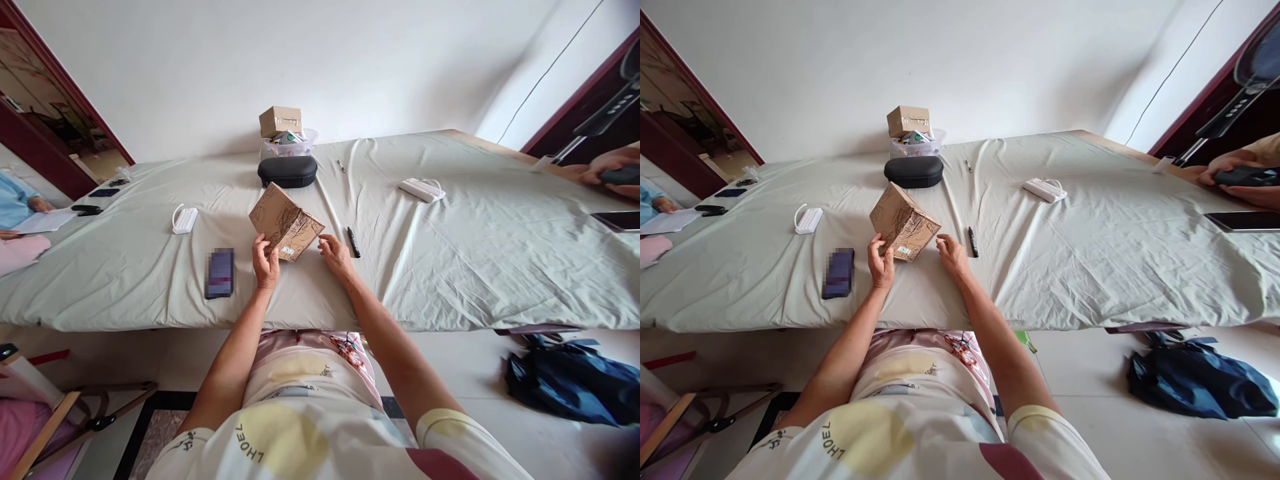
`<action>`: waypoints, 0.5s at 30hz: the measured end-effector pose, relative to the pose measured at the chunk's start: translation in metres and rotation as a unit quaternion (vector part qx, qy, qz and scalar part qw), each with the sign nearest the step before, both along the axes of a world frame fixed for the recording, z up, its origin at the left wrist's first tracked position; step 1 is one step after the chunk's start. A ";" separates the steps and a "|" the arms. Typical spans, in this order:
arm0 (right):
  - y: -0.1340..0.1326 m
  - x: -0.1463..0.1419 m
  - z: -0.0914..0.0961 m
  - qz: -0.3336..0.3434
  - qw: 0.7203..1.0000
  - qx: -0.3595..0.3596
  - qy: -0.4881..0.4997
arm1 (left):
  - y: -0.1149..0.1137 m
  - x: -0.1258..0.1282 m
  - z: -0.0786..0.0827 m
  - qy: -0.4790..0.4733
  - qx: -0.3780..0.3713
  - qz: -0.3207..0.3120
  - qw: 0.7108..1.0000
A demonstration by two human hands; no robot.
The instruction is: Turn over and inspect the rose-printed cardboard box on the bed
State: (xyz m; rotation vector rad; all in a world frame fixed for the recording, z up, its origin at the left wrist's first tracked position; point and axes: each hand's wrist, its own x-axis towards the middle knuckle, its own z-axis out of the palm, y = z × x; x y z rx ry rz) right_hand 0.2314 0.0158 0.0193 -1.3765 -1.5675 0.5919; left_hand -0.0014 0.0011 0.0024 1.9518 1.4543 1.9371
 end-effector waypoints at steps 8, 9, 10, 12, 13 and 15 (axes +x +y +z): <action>0.000 -0.008 -0.008 0.065 0.998 0.026 0.001 | 0.007 0.002 -0.007 0.023 -0.045 -0.042 0.998; 0.001 -0.008 -0.009 0.068 0.997 0.034 0.001 | 0.007 0.002 -0.008 0.023 -0.051 -0.041 0.998; 0.002 -0.008 -0.011 0.070 0.997 0.043 0.001 | 0.008 0.001 -0.009 0.020 -0.061 -0.042 0.997; 0.003 -0.008 -0.012 0.069 0.995 0.069 -0.001 | 0.010 0.000 -0.011 0.008 -0.088 -0.045 0.995; 0.003 -0.008 -0.013 0.067 0.994 0.084 -0.005 | 0.010 0.000 -0.013 0.002 -0.102 -0.046 0.994; 0.002 -0.009 -0.012 0.065 0.991 0.116 -0.017 | 0.011 0.000 -0.015 -0.009 -0.121 -0.041 0.992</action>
